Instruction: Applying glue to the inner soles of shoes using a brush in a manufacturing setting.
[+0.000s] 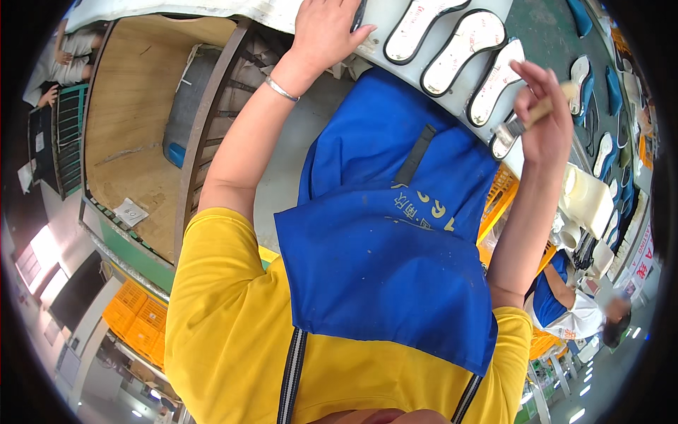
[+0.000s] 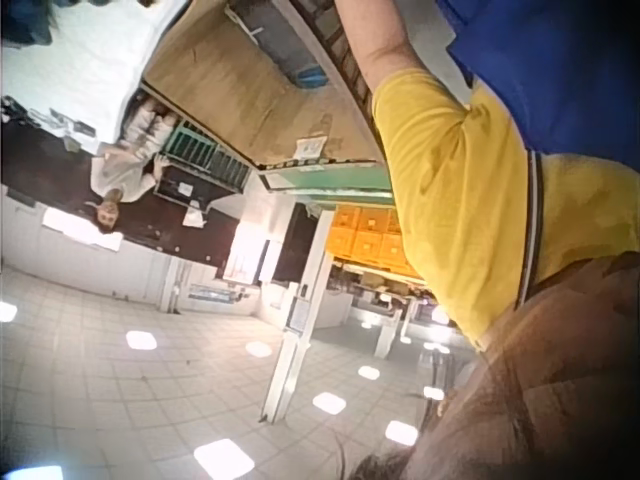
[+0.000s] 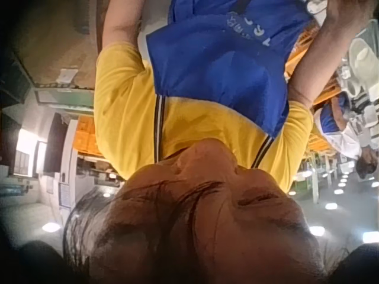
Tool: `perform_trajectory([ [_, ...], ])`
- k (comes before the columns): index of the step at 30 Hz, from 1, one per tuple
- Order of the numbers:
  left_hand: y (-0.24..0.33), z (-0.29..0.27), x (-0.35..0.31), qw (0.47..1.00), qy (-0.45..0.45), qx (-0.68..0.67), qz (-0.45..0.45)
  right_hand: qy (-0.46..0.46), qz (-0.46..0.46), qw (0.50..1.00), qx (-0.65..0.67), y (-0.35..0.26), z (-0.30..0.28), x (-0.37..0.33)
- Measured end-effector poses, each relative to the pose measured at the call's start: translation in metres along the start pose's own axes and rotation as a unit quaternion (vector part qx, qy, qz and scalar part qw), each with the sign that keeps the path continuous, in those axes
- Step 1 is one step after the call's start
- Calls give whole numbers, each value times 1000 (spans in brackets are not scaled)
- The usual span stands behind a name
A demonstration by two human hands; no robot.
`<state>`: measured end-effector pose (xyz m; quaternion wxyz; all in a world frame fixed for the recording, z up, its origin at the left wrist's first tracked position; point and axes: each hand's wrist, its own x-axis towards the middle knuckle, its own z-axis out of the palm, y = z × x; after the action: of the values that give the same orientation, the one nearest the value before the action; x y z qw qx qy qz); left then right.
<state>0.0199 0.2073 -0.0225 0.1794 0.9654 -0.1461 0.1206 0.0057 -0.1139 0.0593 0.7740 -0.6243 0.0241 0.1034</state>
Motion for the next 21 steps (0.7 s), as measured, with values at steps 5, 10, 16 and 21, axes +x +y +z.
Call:
perform_trajectory([
  [5, 11, 27, 0, 994, 112, 4, -6, 226, -60, 967, 99, -10, -38, -50],
  [10, 22, 33, 11, 989, 88, 59, -100, 260, -116, 958, -20, 9, -139, -104],
  [16, -9, 47, -7, 971, 121, 44, -200, 451, -195, 862, -120, 2, -186, -147],
  [21, -13, 50, -17, 956, 130, -1, -264, 526, -212, 780, -264, -3, -248, -163],
])
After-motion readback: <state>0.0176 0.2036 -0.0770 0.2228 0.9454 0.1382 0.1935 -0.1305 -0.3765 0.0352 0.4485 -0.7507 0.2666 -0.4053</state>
